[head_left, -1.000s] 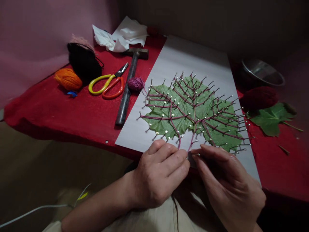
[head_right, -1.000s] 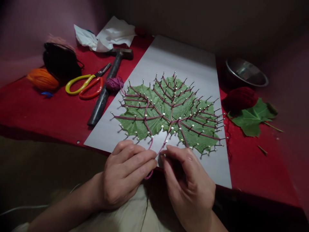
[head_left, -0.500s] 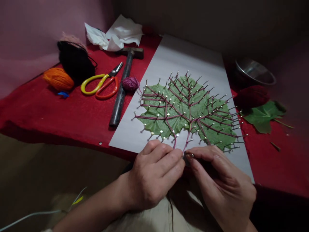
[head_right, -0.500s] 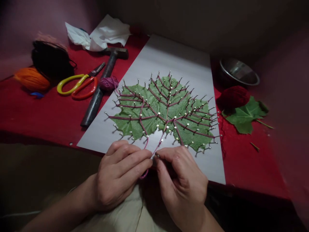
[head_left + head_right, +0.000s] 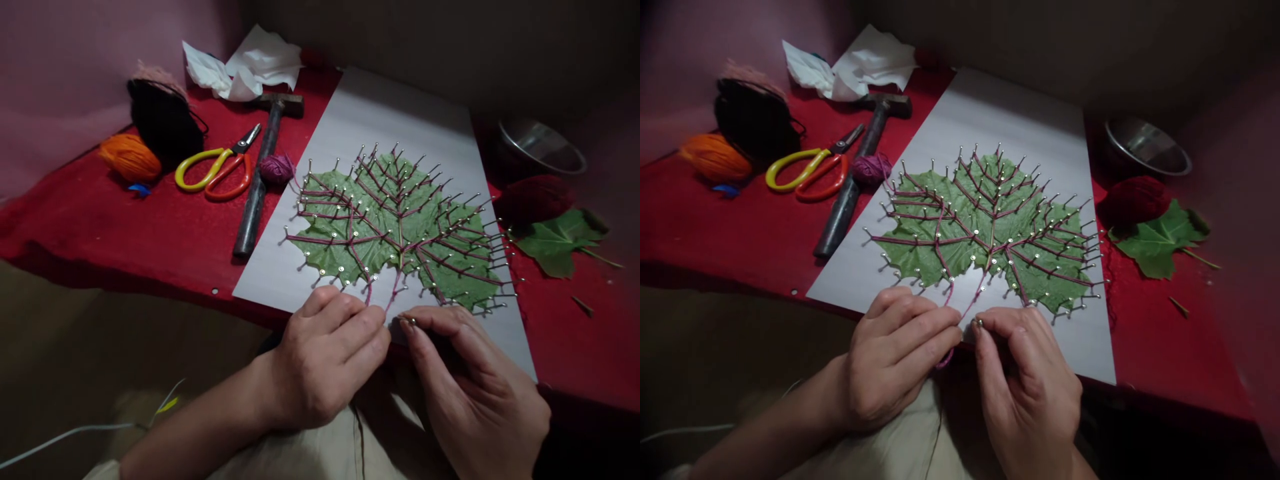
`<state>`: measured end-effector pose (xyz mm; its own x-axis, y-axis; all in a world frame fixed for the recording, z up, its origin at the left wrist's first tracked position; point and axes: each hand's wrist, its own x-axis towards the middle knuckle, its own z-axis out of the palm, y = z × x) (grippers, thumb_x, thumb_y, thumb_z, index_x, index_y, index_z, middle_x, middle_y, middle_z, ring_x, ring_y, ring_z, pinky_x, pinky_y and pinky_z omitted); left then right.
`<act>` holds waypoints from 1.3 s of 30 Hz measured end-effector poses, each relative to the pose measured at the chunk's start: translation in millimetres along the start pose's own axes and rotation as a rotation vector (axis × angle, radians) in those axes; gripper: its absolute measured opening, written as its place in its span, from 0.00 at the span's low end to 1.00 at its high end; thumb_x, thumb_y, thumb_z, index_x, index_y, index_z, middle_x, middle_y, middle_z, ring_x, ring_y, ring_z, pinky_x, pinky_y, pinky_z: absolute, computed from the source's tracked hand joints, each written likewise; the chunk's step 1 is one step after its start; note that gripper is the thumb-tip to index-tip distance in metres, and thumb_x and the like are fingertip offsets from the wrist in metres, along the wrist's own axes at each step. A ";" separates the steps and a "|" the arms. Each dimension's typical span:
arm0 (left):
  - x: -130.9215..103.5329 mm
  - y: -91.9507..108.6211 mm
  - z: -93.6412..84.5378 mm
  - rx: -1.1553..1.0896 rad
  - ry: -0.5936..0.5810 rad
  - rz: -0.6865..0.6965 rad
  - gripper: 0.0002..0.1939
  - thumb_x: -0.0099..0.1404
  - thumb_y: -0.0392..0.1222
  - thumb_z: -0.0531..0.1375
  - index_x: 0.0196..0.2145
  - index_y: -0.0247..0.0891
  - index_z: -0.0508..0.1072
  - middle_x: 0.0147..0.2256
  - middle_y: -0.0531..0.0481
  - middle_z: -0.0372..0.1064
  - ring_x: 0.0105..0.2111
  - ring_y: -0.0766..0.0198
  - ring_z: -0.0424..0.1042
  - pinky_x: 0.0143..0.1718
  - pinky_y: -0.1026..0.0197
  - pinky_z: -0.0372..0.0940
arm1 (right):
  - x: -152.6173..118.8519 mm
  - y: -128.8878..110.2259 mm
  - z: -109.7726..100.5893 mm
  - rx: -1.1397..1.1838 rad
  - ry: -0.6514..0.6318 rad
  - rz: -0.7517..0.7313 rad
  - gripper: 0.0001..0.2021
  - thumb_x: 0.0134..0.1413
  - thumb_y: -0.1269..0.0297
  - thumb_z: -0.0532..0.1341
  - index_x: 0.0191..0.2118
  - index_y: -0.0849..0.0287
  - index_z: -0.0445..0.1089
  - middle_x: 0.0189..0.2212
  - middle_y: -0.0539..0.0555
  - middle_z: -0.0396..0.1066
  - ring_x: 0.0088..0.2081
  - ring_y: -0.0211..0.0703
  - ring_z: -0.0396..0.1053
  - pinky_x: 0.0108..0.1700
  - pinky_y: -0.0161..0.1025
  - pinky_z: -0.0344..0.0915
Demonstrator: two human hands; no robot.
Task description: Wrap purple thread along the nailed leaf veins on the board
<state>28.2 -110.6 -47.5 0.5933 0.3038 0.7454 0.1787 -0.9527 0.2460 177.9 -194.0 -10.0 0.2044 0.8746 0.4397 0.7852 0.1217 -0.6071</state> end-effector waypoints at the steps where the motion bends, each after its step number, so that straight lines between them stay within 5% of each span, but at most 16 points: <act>1: -0.2 0.1 0.0 0.000 -0.002 -0.002 0.11 0.67 0.32 0.51 0.38 0.29 0.73 0.39 0.42 0.75 0.35 0.59 0.68 0.38 0.53 0.58 | 0.8 -0.6 0.5 -0.011 -0.001 0.000 0.07 0.58 0.77 0.59 0.38 0.59 0.68 0.31 0.49 0.69 0.34 0.33 0.67 0.39 0.33 0.63; 20: -0.2 1.0 -2.6 0.018 -0.027 0.021 0.10 0.66 0.32 0.53 0.39 0.28 0.74 0.39 0.42 0.75 0.36 0.59 0.69 0.38 0.52 0.59 | 2.5 -1.3 3.4 -0.042 -0.022 -0.045 0.05 0.58 0.77 0.58 0.37 0.61 0.67 0.31 0.50 0.67 0.35 0.33 0.65 0.39 0.33 0.63; 30: -5.3 6.1 2.3 -0.036 0.007 0.101 0.11 0.67 0.31 0.53 0.37 0.28 0.75 0.40 0.43 0.76 0.37 0.61 0.69 0.40 0.54 0.59 | 0.1 7.0 1.9 0.053 -0.048 -0.039 0.06 0.58 0.76 0.59 0.40 0.60 0.68 0.40 0.54 0.71 0.45 0.39 0.68 0.48 0.39 0.64; 39: -6.0 6.2 0.0 -0.042 -0.042 0.067 0.12 0.67 0.32 0.52 0.40 0.28 0.75 0.41 0.43 0.76 0.38 0.60 0.69 0.41 0.53 0.60 | 2.5 3.0 -1.3 0.080 -0.063 -0.009 0.07 0.59 0.76 0.59 0.40 0.58 0.70 0.35 0.50 0.72 0.39 0.35 0.67 0.41 0.35 0.64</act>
<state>25.8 -118.3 -50.4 0.6352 0.2379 0.7348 0.1048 -0.9691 0.2232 181.6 -192.0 -9.8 0.1587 0.9008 0.4041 0.7373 0.1640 -0.6553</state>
